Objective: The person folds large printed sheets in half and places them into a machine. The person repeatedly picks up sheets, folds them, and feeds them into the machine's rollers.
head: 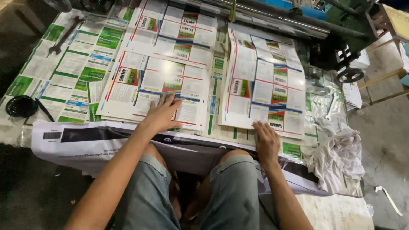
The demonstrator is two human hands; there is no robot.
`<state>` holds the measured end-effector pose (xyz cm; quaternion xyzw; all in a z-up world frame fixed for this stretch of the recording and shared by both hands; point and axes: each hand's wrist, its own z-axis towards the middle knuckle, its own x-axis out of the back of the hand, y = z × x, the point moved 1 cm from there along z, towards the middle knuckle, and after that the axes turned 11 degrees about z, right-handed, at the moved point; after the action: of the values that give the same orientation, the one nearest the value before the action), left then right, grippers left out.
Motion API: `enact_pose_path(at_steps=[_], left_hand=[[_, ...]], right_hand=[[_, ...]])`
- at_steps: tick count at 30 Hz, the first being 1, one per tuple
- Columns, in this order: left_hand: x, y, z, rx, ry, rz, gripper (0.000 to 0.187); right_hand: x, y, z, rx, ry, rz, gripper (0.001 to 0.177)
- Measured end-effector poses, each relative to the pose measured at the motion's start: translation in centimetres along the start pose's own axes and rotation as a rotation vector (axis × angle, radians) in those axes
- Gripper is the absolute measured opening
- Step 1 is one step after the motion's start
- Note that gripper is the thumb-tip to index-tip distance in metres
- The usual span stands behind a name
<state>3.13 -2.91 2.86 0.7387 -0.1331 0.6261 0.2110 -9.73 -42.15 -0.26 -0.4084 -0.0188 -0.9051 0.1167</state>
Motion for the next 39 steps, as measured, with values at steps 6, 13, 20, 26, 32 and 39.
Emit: enact_pose_path(at_steps=[6,13,20,26,32,39], left_hand=[[-4.0,-1.3,-3.0,0.006,0.139,0.011,0.084],[-4.2,-2.2,-3.4,-0.026,0.278,-0.022,0.062],[-3.8,-2.3,-3.5,-0.019,0.294,-0.067,0.063],[-5.0,-3.1,-3.1,-0.022,0.342,-0.107,0.06],[-4.7,-3.0,-3.2,-0.038,0.363,-0.119,0.059],[-3.6,-3.0,-3.5,-0.074,0.438,-0.14,0.057]], right_hand=[[1.3,-1.6,1.2,-0.172,-0.148,0.171,0.011],[-0.6,0.3,1.0,-0.124,-0.119,0.165,0.006],[-2.6,2.1,3.7,-0.083,-0.167,0.124,0.01],[-4.5,4.0,4.9,-0.008,-0.196,0.187,0.039],[-5.4,4.9,6.6,-0.003,-0.204,0.232,0.033],[-6.1,5.8,9.1,-0.085,-0.327,0.325,0.042]])
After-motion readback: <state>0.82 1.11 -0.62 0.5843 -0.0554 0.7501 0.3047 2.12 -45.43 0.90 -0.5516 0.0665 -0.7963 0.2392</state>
